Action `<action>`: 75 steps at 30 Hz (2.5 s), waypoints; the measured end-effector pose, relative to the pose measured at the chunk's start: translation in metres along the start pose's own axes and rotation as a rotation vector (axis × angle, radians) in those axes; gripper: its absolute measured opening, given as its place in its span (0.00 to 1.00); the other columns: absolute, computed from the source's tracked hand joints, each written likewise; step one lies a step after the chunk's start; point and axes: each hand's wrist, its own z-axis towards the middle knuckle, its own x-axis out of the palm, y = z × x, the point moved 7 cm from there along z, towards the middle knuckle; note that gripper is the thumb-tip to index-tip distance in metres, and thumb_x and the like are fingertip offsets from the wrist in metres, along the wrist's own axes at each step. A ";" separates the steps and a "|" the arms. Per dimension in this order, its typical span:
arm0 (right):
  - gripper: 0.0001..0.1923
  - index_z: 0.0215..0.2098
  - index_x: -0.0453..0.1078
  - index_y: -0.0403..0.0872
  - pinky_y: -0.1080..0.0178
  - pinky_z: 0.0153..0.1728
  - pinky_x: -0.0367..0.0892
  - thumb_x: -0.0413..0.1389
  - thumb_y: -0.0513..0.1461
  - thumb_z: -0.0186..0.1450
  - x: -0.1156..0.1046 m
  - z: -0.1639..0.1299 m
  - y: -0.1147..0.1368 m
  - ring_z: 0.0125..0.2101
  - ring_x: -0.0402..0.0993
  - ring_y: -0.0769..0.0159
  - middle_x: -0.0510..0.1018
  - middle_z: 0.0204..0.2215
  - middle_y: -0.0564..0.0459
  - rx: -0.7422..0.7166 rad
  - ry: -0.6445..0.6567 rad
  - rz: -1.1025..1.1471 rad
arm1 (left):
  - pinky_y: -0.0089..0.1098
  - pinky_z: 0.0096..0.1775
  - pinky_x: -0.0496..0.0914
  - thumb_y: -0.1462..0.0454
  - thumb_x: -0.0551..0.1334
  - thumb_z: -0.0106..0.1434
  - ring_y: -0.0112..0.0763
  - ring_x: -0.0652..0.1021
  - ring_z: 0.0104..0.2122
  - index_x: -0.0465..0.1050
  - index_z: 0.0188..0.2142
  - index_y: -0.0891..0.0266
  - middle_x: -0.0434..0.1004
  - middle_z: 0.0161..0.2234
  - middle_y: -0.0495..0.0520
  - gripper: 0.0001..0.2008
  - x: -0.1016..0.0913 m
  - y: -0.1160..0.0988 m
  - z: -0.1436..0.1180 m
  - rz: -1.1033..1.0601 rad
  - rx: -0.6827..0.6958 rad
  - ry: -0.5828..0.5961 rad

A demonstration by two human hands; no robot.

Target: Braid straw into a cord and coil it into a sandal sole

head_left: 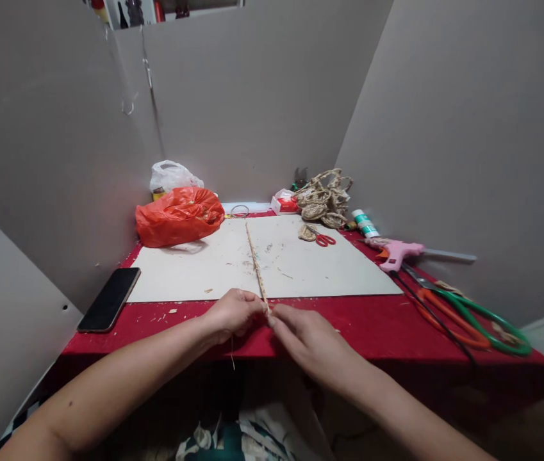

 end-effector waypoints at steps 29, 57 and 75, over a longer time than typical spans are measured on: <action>0.13 0.31 0.71 0.45 0.65 0.25 0.54 0.47 0.39 0.69 -0.002 -0.016 0.015 0.25 0.68 0.67 0.73 0.26 0.51 -0.209 -0.438 -0.434 | 0.24 0.16 0.40 0.60 0.62 0.53 0.15 0.48 0.11 0.63 0.22 0.62 0.50 0.10 0.38 0.10 0.005 0.002 -0.007 -0.174 0.028 0.071; 0.15 0.18 0.57 0.47 0.70 0.12 0.33 0.55 0.44 0.56 0.044 0.029 -0.032 0.10 0.37 0.80 0.50 0.08 0.67 0.455 0.300 1.086 | 0.26 0.28 0.61 0.61 0.56 0.58 0.24 0.67 0.22 0.72 0.26 0.67 0.71 0.21 0.48 0.12 -0.009 -0.020 -0.008 0.446 0.302 0.016; 0.09 0.22 0.66 0.44 0.71 0.11 0.35 0.55 0.41 0.57 0.045 0.019 -0.017 0.09 0.38 0.80 0.52 0.05 0.67 0.423 0.138 1.225 | 0.34 0.29 0.64 0.66 0.49 0.63 0.41 0.77 0.25 0.71 0.42 0.68 0.77 0.27 0.62 0.15 0.029 -0.013 -0.064 1.508 0.383 -0.040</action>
